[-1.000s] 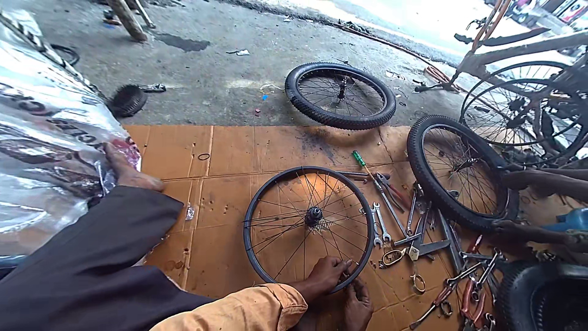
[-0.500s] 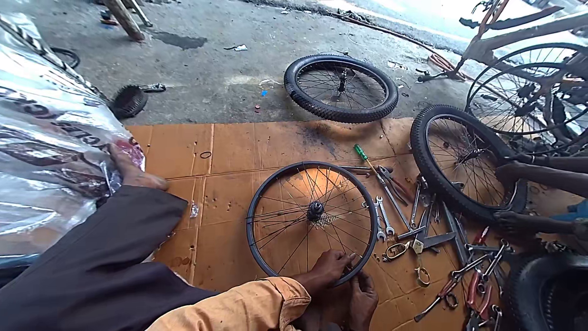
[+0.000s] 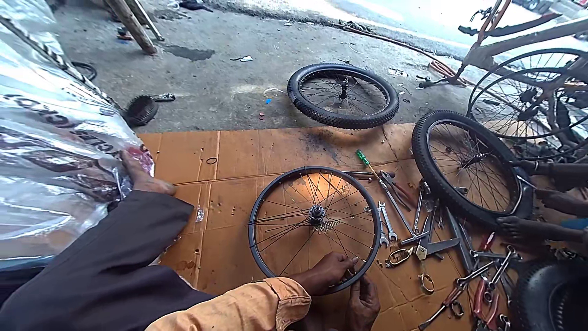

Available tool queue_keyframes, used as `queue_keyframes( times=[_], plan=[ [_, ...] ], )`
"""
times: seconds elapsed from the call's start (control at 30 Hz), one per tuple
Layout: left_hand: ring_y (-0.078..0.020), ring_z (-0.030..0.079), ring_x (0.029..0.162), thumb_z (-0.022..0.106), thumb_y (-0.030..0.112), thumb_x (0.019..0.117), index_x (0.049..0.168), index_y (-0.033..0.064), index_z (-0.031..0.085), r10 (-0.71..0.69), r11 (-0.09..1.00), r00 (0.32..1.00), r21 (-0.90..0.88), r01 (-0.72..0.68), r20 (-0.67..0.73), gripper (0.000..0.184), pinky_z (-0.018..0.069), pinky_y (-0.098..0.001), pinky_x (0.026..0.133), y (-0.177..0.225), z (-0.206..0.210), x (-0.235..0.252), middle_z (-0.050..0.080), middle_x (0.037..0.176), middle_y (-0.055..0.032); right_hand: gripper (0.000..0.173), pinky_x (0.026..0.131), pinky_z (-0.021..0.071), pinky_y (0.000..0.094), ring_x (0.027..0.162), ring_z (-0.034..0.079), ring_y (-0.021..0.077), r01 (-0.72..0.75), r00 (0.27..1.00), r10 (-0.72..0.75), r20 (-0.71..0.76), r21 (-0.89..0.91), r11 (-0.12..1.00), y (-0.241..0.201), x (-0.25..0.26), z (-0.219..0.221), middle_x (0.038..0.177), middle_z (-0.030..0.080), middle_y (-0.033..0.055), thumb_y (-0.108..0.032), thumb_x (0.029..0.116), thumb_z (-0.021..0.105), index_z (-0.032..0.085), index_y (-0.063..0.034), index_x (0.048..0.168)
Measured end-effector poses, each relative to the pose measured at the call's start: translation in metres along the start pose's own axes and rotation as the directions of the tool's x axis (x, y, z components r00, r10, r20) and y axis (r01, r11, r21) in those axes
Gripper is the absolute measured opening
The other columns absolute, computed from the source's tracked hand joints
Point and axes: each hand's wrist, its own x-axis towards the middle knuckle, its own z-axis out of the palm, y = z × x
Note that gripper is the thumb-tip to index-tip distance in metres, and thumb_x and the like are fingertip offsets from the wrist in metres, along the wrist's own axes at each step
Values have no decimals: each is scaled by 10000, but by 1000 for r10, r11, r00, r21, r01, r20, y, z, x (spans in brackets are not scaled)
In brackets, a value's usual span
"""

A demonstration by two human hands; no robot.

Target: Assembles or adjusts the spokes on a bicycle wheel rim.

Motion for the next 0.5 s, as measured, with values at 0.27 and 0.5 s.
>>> queue_keyframes(
  times=[0.27,0.5],
  plan=[
    [-91,658,702,511,436,1077,1025,54,669,-8,1000,1000,-16,8,6,416,557,-274,668,3,1,-1,686,851,-16,202,835,596,235,895,702,115,14,1000,-15,-16,-32,999,-2,1,0,966,720,101,-69,861,646,727,51,1001],
    [-91,648,713,505,439,1079,1030,47,670,15,1000,1000,-1,-15,12,429,554,-279,683,1,0,1,677,861,-17,258,846,613,262,901,711,123,42,999,-42,17,-5,999,-1,1,-2,1000,708,116,-52,849,644,684,79,1067]
  ],
)
